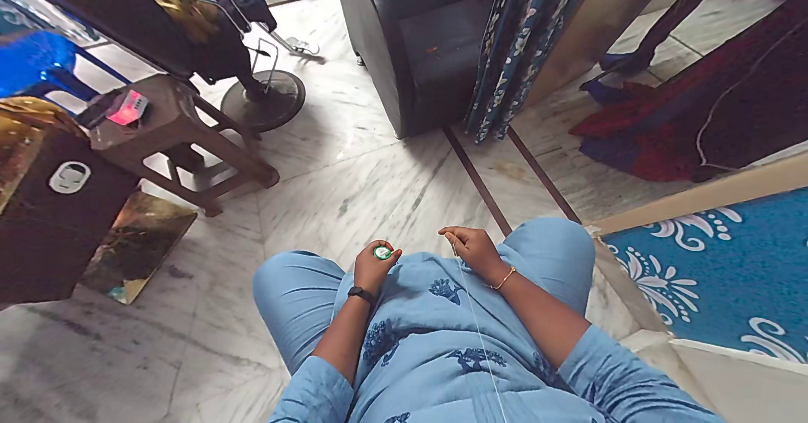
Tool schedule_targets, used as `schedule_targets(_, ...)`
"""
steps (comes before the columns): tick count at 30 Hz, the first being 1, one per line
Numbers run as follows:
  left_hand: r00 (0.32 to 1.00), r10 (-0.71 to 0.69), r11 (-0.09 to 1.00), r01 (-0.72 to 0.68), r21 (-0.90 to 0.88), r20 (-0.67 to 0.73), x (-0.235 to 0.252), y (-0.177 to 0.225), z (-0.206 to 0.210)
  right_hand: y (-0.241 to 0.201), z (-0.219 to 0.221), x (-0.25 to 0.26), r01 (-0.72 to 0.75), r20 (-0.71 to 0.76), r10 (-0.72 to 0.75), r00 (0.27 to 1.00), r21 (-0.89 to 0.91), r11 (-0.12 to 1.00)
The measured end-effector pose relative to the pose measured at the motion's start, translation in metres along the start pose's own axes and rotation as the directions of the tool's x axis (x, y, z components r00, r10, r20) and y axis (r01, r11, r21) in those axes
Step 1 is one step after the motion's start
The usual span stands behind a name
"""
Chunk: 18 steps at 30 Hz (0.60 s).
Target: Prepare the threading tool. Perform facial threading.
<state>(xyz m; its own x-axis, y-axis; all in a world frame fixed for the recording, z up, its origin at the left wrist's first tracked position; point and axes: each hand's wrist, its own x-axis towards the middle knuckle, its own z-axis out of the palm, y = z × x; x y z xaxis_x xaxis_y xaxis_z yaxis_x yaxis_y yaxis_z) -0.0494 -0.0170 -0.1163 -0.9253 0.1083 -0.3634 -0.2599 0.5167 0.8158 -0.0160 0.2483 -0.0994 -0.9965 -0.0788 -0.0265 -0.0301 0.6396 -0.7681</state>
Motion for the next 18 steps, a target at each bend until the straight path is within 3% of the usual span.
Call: schedule_targets(18,1.000,0.005,1.000,-0.005,0.011,0.003,0.0008,-0.0012,0.0006,-0.0017,-0.0011,0.0007,-0.014,0.012,0.014,1.000,0.002,1.000)
